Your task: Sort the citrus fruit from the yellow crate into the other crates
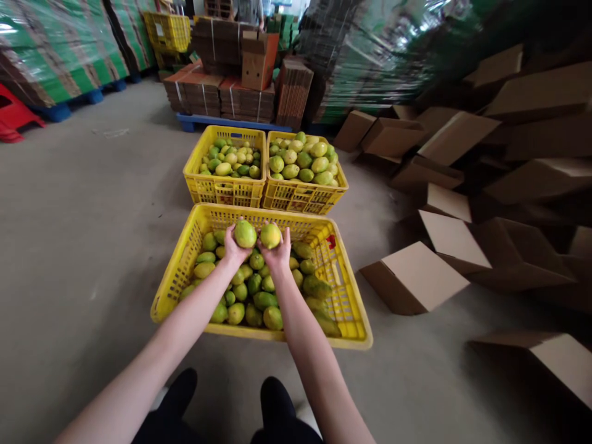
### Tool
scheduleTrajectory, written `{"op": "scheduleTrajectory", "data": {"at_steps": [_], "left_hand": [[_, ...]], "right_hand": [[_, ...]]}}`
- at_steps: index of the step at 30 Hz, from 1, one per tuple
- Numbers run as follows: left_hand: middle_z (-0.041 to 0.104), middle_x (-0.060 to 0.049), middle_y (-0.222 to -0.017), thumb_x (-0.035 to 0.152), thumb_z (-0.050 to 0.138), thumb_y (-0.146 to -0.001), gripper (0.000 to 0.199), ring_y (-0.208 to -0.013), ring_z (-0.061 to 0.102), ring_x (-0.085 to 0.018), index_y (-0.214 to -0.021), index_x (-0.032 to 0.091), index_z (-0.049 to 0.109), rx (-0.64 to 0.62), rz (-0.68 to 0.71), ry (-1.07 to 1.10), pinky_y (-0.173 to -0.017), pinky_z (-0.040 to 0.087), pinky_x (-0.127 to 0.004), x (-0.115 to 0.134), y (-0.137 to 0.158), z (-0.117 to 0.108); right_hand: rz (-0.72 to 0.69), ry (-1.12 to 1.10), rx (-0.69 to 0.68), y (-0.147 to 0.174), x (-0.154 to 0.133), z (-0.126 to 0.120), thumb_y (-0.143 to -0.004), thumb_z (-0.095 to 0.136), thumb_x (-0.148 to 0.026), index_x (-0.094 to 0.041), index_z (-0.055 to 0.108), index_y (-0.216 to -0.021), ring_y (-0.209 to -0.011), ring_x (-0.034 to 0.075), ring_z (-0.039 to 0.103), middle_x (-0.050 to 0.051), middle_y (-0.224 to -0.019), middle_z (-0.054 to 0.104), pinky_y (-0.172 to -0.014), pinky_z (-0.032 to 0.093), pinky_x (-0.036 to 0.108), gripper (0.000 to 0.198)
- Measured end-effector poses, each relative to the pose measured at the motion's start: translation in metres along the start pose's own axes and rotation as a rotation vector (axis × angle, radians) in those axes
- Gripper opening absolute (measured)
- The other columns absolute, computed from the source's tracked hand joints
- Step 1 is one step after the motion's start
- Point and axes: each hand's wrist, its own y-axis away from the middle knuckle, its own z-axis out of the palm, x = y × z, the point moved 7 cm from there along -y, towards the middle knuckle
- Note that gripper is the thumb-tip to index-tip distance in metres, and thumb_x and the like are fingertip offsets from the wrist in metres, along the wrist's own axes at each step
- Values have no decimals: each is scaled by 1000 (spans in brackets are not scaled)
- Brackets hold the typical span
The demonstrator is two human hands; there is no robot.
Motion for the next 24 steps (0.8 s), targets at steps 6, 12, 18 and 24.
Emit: {"op": "scheduleTrajectory", "data": {"at_steps": [6,12,18,24], "left_hand": [[69,-4,-68,23,49,-94,28,-62,65,-17,-74,17,67,-173,-38,-133,-76,57,-36,7,14,17],[71,-5,-63,19,57,-83,22,-70,75,-22,-65,15,68,-194,-167,-321,-77,60,-35,-1,14,10],[74,-6,-65,14,53,-87,24,-72,77,-23,-79,15,75,-176,-232,-298,-67,59,-28,-6,15,3],[73,-7,-66,17,51,-88,25,-65,74,-22,-94,12,75,-113,-237,-227,-68,60,-31,-10,6,-2]], "right_hand": [[35,111,-213,13,-9,13,-85,64,-38,-22,68,-90,-66,18,71,0,-77,75,-61,60,30,17],[47,180,-117,13,-11,-6,-86,66,-47,-22,55,-54,-58,16,67,3,-69,73,-67,62,34,43],[32,170,-62,17,-7,-7,-92,60,-51,-24,43,-46,-53,16,61,-3,-46,52,-68,63,35,55],[23,94,69,8,-12,-16,-94,58,-43,-24,45,-55,-50,12,59,-5,-52,58,-64,61,28,45]]}}
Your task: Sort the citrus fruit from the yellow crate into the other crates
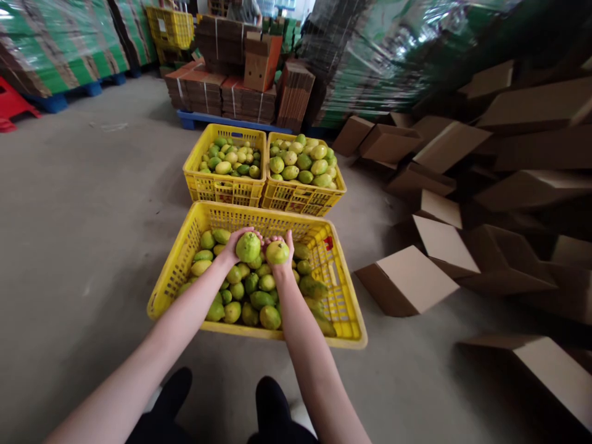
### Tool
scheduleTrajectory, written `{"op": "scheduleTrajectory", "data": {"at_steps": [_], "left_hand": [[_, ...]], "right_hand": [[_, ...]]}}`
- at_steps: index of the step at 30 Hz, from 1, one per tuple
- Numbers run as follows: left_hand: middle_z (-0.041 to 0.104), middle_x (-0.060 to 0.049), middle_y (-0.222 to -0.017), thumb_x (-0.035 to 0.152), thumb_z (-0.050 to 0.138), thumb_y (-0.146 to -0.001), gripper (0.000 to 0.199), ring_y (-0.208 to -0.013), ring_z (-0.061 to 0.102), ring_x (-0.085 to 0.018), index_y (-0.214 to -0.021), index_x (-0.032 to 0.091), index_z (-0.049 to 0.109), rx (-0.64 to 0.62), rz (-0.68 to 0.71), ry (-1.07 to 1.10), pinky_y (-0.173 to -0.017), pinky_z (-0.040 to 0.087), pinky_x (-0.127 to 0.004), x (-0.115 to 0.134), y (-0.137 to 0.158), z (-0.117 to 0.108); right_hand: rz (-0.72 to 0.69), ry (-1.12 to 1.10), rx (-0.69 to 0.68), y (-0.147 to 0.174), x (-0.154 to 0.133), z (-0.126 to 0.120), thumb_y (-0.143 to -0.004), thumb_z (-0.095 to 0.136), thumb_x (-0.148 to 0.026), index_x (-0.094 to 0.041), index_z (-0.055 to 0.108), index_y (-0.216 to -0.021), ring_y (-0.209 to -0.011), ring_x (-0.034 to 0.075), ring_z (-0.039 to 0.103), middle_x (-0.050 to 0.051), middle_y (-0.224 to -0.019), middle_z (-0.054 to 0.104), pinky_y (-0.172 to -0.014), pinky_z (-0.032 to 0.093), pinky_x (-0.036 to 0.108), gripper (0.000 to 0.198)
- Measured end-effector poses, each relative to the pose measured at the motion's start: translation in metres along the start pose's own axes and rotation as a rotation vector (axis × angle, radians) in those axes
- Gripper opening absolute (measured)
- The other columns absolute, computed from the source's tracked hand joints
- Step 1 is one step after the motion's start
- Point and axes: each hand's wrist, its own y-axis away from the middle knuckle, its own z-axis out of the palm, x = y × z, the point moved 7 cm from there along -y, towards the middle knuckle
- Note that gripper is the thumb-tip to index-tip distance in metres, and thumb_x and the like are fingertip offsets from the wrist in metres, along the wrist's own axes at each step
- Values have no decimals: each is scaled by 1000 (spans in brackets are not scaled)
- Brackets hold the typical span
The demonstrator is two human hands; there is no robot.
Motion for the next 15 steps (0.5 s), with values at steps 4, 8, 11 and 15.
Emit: {"op": "scheduleTrajectory", "data": {"at_steps": [4,8,11,15], "left_hand": [[75,-8,-80,27,47,-93,33,-75,74,-22,-110,14,72,72,75,136,-69,61,-32,9,-7,-12],[73,-6,-81,38,50,-96,34,-70,70,-19,-115,17,69,178,103,265,-61,59,-28,16,-8,-24],[70,-1,-77,38,55,-96,24,-64,66,-15,-108,22,68,217,130,263,-64,59,-29,17,-7,-24],[67,-3,-71,35,43,-101,26,-72,68,-20,-105,23,66,274,113,269,-68,60,-34,9,-7,-24]], "right_hand": [[49,-7,118,-9,4,-15,-94,54,-34,-23,58,-71,-51,13,63,-3,-58,66,-53,57,25,25],[102,10,136,-11,16,-17,-94,48,-39,-21,63,-83,-53,17,65,1,-64,71,-49,56,29,26],[118,10,84,-9,20,-9,-92,50,-43,-19,65,-91,-58,18,67,5,-74,75,-53,58,31,28],[99,-12,46,-10,19,-2,-91,54,-45,-21,62,-88,-59,19,67,2,-64,68,-50,57,29,26]]}}
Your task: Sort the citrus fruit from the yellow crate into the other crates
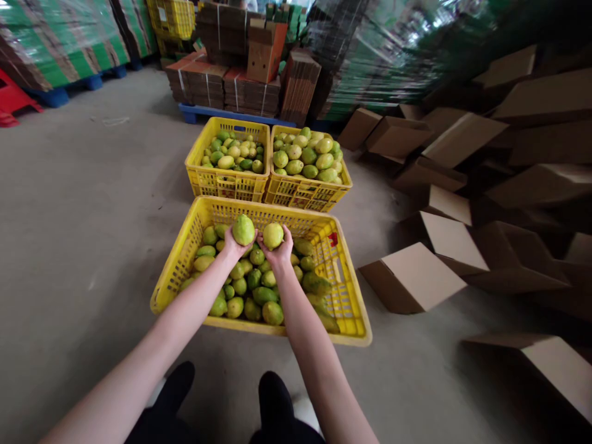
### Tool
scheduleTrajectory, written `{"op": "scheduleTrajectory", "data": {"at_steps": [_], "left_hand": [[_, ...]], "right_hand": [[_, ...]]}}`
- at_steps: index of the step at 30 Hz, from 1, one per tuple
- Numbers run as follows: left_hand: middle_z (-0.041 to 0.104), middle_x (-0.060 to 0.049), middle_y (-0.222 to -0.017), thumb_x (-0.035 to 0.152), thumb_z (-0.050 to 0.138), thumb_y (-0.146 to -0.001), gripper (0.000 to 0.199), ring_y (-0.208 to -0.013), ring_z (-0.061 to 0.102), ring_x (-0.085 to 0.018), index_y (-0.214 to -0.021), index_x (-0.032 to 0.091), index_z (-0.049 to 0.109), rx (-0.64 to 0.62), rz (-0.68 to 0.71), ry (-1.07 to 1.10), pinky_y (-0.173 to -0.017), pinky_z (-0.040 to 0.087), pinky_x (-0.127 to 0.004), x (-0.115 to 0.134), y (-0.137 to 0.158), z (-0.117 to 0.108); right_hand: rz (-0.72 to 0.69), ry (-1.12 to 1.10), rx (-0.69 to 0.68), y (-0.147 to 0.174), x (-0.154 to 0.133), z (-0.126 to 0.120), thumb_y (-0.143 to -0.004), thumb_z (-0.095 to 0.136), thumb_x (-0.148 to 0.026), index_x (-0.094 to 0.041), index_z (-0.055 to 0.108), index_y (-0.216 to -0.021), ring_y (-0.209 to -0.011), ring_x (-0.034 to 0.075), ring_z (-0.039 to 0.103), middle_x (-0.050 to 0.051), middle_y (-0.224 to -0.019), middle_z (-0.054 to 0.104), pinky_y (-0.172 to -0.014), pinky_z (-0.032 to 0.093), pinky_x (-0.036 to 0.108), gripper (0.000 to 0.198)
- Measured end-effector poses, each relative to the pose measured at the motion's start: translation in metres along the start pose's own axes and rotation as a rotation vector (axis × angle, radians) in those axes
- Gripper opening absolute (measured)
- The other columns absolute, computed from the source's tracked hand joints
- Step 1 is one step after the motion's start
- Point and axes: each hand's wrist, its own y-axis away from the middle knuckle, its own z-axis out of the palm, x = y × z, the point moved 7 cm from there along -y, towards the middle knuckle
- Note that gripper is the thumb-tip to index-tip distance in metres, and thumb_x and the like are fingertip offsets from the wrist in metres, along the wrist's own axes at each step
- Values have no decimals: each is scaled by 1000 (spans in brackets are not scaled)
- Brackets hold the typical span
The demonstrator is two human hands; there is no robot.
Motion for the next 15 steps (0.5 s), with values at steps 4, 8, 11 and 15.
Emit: {"op": "scheduleTrajectory", "data": {"at_steps": [4,8,11,15], "left_hand": [[68,-5,-74,37,28,-105,39,-87,71,-24,-111,26,65,11,32,31,-78,61,-41,-2,-2,-3],[71,-8,-84,49,21,-105,54,-86,70,-24,-113,21,66,-37,33,46,-79,62,-43,-1,-1,-2],[71,-10,-89,51,36,-100,47,-82,69,-23,-111,18,67,-62,-10,22,-75,62,-39,-5,0,1],[68,-5,-82,41,54,-95,25,-73,68,-19,-107,22,65,-52,13,39,-68,63,-33,-2,-1,2]], "right_hand": [[8,-6,41,-8,2,-7,-90,51,-40,-20,62,-87,-55,18,64,4,-66,70,-46,55,28,23],[-35,-13,96,-14,0,-16,-90,46,-35,-23,63,-89,-58,17,67,2,-71,73,-53,58,29,20],[-77,-6,106,-15,-4,-19,-90,44,-38,-24,62,-87,-59,17,68,1,-71,74,-53,58,29,24],[-140,30,49,-17,-11,-19,-88,50,-40,-24,61,-84,-59,17,67,-1,-66,71,-57,60,31,20]]}}
